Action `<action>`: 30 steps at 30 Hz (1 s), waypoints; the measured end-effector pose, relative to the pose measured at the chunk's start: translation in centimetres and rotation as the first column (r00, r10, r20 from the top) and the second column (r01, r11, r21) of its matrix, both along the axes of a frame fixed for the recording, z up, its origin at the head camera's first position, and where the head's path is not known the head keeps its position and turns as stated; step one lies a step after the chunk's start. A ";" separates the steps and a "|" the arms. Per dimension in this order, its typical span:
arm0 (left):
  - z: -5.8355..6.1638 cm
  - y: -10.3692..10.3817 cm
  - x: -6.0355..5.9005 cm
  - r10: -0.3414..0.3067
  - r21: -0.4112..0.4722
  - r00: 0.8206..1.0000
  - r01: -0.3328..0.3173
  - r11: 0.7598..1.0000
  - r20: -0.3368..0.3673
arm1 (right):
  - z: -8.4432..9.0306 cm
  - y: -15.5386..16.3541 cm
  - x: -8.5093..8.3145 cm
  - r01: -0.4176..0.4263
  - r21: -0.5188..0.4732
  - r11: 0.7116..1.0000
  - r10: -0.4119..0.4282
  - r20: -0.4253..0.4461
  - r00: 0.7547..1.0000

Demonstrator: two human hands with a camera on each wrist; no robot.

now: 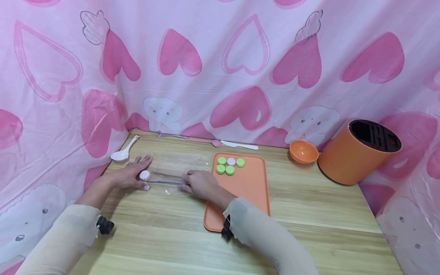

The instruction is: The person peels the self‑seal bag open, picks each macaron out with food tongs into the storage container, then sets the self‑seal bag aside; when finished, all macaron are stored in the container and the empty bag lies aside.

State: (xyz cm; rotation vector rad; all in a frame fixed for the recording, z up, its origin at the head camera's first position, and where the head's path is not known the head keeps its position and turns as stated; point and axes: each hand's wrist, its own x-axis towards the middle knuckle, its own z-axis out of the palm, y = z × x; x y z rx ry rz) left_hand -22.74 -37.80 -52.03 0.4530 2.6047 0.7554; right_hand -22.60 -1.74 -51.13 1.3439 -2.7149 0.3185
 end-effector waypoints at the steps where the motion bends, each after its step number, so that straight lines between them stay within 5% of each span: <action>1: 0.0 0.0 0.0 -0.004 0.006 1.000 0.004 1.000 0.001 | 0.0 -0.1 -0.1 0.001 0.004 1.000 -0.001 0.001 1.000; 8: 0.3 0.2 0.2 0.006 -0.013 1.000 -0.006 1.000 -0.001 | 0.4 -0.6 -0.4 0.005 0.044 0.999 -0.003 -0.026 1.000; 17: 3.2 1.5 1.3 0.004 -0.001 1.000 -0.004 1.000 0.019 | 1.0 -1.1 -0.3 -0.009 0.053 0.999 0.010 -0.020 1.000; 26: 0.4 0.3 0.1 0.013 -0.033 1.000 -0.012 0.999 0.012 | 1.0 -1.9 0.0 -0.005 0.076 0.997 0.008 -0.042 0.999; 30: 1.3 0.9 0.4 0.019 -0.035 0.999 -0.018 0.999 0.039 | 1.2 -1.8 0.1 0.000 0.078 0.997 0.003 -0.028 1.000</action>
